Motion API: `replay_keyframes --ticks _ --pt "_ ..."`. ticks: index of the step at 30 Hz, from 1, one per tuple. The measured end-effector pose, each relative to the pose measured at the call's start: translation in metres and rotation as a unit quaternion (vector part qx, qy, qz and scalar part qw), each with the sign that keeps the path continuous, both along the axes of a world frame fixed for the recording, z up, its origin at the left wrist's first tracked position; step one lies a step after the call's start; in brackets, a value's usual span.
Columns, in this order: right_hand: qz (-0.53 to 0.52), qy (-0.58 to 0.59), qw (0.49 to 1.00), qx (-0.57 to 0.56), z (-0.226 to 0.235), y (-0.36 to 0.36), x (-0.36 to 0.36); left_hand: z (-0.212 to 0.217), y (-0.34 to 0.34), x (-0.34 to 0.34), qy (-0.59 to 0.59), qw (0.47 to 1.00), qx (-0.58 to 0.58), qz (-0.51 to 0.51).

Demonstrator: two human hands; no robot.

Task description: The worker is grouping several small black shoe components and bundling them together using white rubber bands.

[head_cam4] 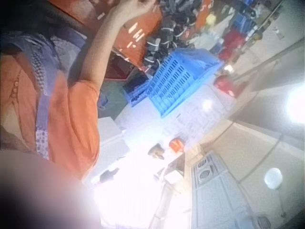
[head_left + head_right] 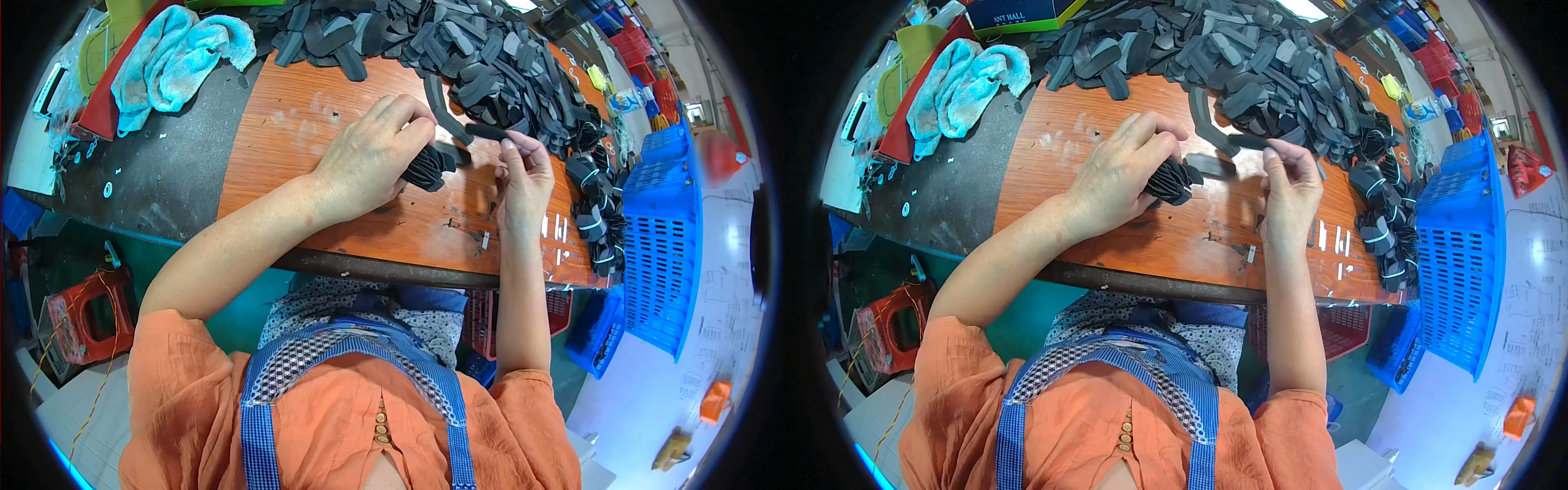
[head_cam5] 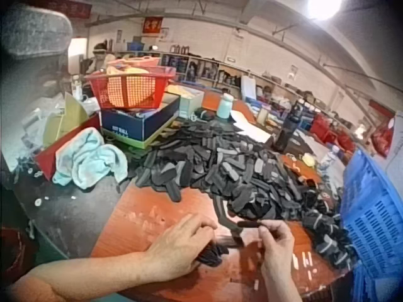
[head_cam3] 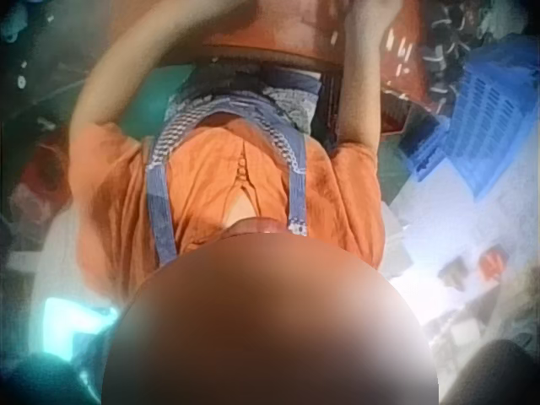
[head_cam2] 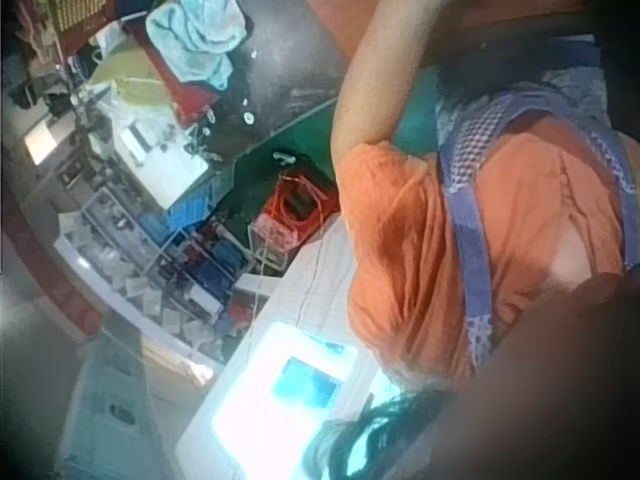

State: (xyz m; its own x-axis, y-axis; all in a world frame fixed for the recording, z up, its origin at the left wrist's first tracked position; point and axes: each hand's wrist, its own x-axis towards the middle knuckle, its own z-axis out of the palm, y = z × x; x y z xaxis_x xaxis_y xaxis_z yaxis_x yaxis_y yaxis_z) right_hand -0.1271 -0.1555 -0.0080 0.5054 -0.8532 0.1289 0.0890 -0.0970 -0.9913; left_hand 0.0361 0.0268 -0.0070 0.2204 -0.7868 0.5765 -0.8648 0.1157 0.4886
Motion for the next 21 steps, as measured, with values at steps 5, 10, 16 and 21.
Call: replay_keyframes --ticks 5,10,16,21 --pt "0.125 0.041 0.991 -0.009 0.007 0.039 -0.004 0.002 -0.001 -0.001 -0.040 0.993 -0.102 -0.039" --pt "0.141 0.259 0.909 -0.295 0.012 0.030 0.010 0.001 0.006 -0.001 -0.011 0.996 0.063 -0.061" --pt "0.151 0.380 0.846 -0.342 0.021 0.004 0.021 -0.004 0.005 -0.004 0.030 0.997 0.039 -0.056" --pt "0.123 0.401 0.852 -0.314 0.021 0.007 0.024 0.000 0.005 -0.011 -0.052 0.997 0.024 -0.046"
